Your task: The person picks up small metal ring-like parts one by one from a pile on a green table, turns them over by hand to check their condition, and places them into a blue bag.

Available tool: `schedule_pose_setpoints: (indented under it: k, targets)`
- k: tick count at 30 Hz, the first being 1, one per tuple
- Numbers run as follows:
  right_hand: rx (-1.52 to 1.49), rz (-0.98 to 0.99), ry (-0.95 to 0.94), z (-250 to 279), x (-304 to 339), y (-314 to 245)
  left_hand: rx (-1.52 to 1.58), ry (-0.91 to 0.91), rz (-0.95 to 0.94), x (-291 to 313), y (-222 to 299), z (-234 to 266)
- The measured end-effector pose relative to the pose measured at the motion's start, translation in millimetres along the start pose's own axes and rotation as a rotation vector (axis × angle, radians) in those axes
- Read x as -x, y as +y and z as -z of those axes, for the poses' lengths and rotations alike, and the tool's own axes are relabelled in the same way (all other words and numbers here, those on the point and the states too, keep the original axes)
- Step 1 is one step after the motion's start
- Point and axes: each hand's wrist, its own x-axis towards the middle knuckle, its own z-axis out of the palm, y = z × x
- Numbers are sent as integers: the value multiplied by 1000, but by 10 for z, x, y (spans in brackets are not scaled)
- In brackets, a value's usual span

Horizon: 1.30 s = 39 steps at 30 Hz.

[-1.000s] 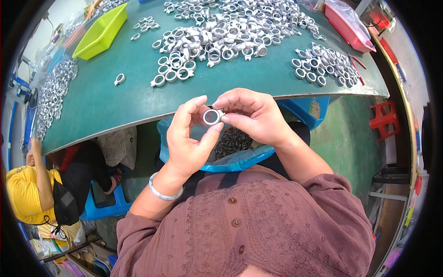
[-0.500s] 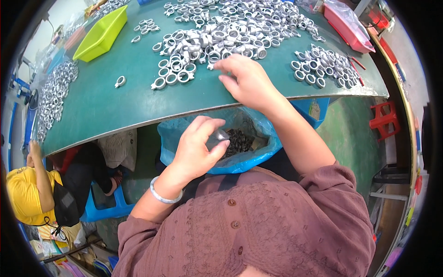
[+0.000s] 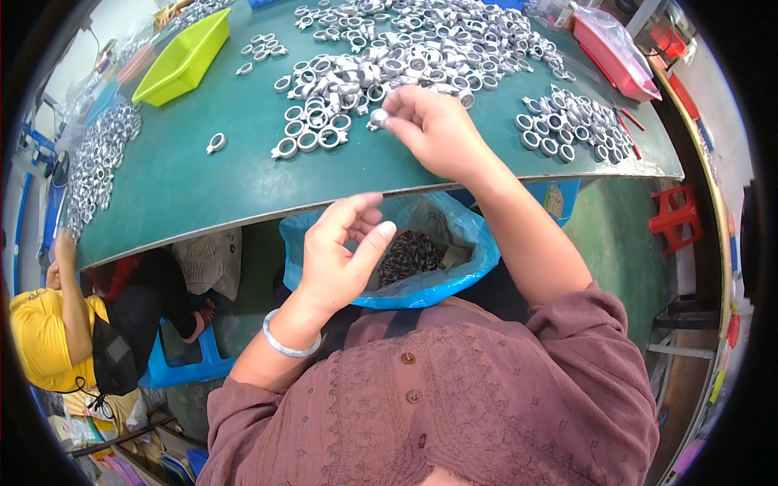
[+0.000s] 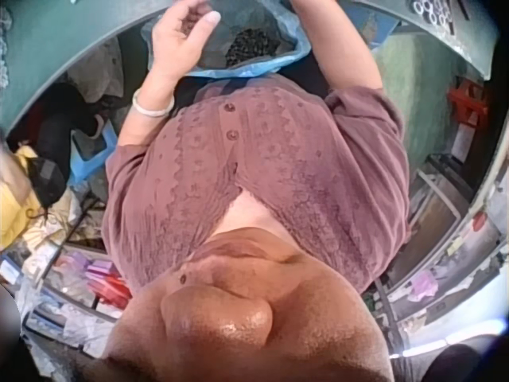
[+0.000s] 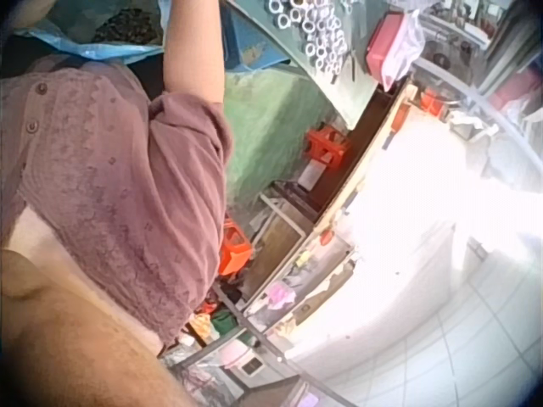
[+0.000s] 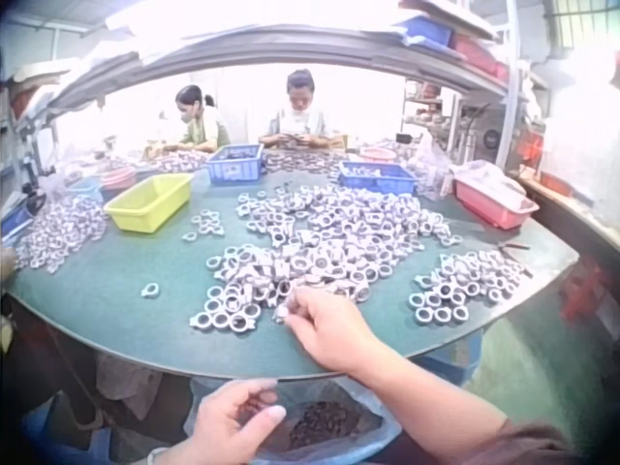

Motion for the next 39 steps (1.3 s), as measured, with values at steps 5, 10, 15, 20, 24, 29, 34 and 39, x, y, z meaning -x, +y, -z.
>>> schedule_pose_setpoints:
  k: [5, 10, 15, 20, 24, 29, 34, 39]
  targets:
    - [-273, 137, 0, -14, 373, -234, 237, 96, 9, -82, 15, -56]
    - [-300, 267, 39, -132, 604, -288, 404, 101, 14, -104, 28, -55]
    - [-319, 255, 46, -136, 685, -258, 434, 78, -22, -75, 61, -76]
    - [-466, 51, -43, -54, 727, -293, 368, 102, -41, -65, 88, -85]
    - [-520, 26, -27, -39, 733, -321, 323, 90, -46, -59, 64, -85]
    - [-530, 78, -28, -62, 730, -307, 240, 114, -148, -65, -20, -85]
    - [-511, 68, -52, -35, 734, -325, 154, 123, -193, -69, -68, -63]
    - [-518, 72, -74, -27, 738, -338, 41, 97, -222, -69, -47, -45]
